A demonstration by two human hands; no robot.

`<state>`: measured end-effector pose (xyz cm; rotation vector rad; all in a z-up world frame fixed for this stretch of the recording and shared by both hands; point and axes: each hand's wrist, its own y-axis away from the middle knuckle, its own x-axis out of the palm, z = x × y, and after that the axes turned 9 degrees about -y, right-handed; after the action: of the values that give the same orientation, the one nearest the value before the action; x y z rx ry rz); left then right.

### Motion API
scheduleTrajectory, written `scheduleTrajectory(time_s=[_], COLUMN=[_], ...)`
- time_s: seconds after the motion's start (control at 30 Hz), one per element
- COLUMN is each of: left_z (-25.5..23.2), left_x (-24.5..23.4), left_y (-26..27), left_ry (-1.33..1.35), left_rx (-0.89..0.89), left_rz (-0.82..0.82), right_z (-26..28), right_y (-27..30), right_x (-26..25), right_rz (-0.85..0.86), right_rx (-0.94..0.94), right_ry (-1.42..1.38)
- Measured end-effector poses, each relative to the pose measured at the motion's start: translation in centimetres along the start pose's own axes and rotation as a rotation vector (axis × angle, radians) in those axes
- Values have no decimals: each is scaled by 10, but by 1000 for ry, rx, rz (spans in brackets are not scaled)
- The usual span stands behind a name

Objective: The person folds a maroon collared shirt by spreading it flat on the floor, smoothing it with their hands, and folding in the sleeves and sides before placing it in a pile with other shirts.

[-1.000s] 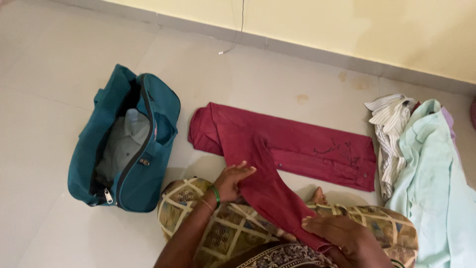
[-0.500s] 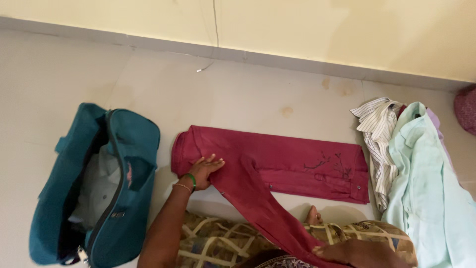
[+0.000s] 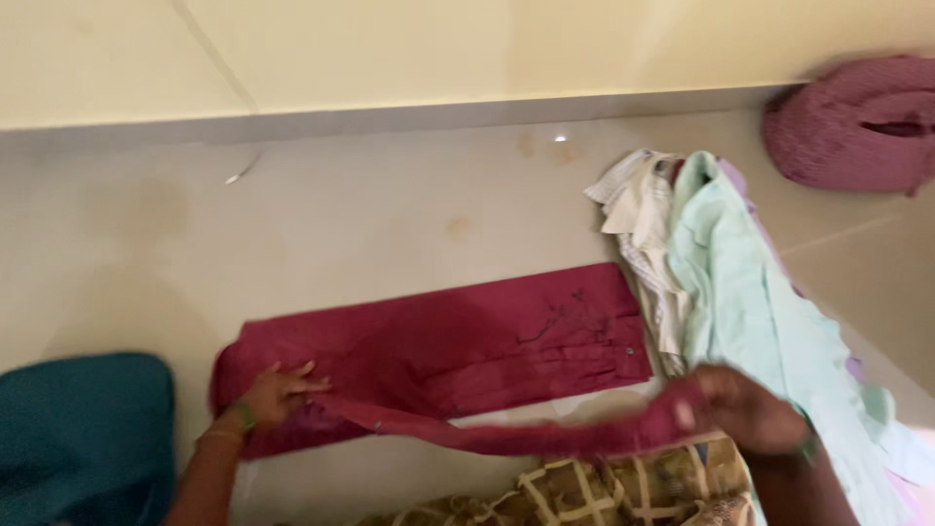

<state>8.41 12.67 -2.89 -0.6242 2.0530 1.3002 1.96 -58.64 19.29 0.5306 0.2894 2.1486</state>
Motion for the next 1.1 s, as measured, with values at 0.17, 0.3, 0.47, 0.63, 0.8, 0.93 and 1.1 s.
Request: scheduleTrajectory(time_s=[0.17, 0.3, 0.47, 0.63, 0.8, 0.93, 1.1], left_z=[42, 49, 42, 37, 40, 26, 14], left_x=[1, -23, -25, -22, -18, -27, -32], left_y=[-35, -52, -47, -32, -29, -35, -35], left_ry=[556, 522, 727, 791, 897, 807, 829], left_rx=[-13, -216, -199, -347, -233, -247, -257], left_rz=[15, 84, -20, -58, -254, -418, -500], right_z=[-16, -75, -120, -141, -144, -148, -156], right_y=[-87, -171, -192, -188, -193, -201, -206], right_x=[-82, -136, -164, -174, -178, -176, -171], right_rz=[-322, -875, -840, -756, -948, -1028, -1069], right_rx=[-205, 161, 228, 140, 87, 110, -63], right_ry=[-284, -486, -193, -165, -55, 124, 102])
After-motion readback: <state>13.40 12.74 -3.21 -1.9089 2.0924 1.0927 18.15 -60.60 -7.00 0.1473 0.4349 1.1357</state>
